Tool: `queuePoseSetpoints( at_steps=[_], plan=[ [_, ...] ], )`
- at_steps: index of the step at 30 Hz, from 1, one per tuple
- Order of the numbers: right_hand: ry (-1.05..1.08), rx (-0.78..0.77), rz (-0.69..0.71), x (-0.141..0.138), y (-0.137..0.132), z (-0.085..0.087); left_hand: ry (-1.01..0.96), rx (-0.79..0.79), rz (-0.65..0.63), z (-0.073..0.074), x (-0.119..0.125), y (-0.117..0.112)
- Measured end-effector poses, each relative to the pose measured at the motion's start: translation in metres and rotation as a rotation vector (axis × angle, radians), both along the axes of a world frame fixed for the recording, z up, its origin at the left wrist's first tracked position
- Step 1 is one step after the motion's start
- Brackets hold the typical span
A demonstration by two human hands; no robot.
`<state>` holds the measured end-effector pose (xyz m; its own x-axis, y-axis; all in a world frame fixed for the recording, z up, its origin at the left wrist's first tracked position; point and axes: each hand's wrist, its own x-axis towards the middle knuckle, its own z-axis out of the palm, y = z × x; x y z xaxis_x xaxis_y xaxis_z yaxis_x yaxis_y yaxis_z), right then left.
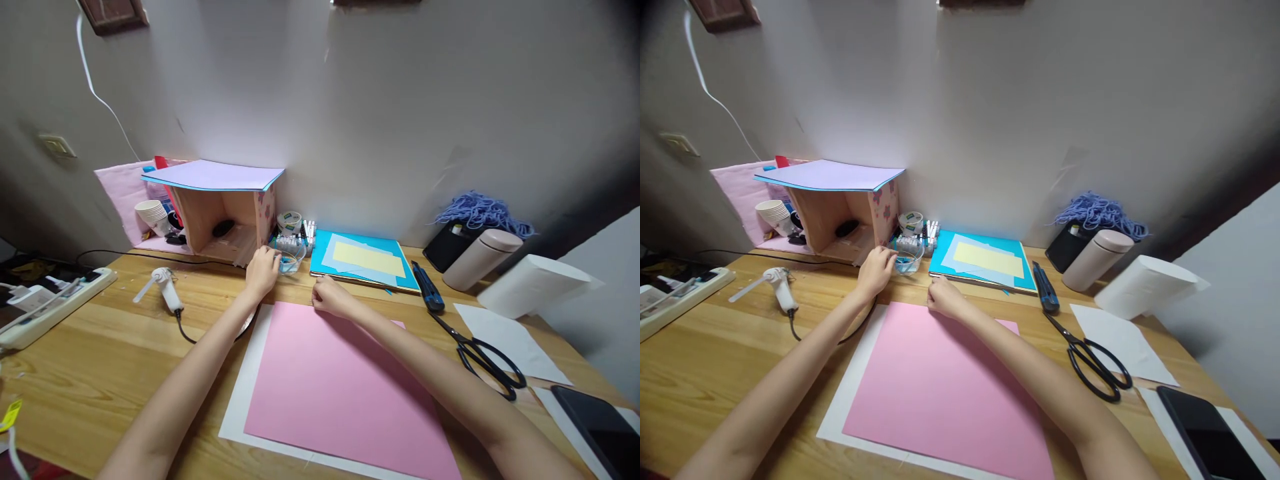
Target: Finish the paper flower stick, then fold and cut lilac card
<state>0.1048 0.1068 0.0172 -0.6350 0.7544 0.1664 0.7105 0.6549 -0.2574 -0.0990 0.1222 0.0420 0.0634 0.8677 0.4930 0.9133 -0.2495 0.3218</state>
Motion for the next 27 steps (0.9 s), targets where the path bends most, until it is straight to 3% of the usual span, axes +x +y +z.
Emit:
queuePoseSetpoints(
  at_steps=[3,6,8,13,16,18,20,22,25,27],
  plan=[
    [0.07,0.062,-0.042,-0.009,0.013,0.027,-0.013,0.004,-0.126,-0.01,-0.01,-0.007],
    [0.288,0.218,-0.154,-0.028,0.036,0.056,-0.033,0.028,-0.216,-0.013,-0.014,-0.01],
    [0.326,0.247,-0.2,-0.043,0.052,0.065,-0.047,0.048,-0.241,-0.012,-0.013,-0.013],
    [0.262,0.178,-0.192,-0.065,0.067,0.056,-0.05,0.051,-0.28,-0.014,-0.008,-0.025],
    [0.298,0.191,-0.236,-0.048,0.053,0.051,-0.064,0.027,-0.299,-0.018,-0.006,-0.031],
    [0.352,0.186,-0.296,-0.022,0.04,0.049,-0.124,0.046,-0.262,-0.015,0.0,-0.037],
    [0.377,0.158,-0.363,0.015,0.027,0.046,-0.229,0.081,-0.218,-0.001,0.013,-0.049],
    [0.308,0.131,-0.465,0.059,0.016,0.039,-0.376,0.065,-0.269,0.025,0.032,-0.07],
    [0.206,0.1,-0.591,0.12,0.001,0.021,-0.68,-0.112,-0.469,0.07,0.058,-0.122],
    [0.136,0.087,-0.648,0.148,-0.008,0.008,-0.783,-0.255,-0.45,0.089,0.067,-0.161]
  ],
)
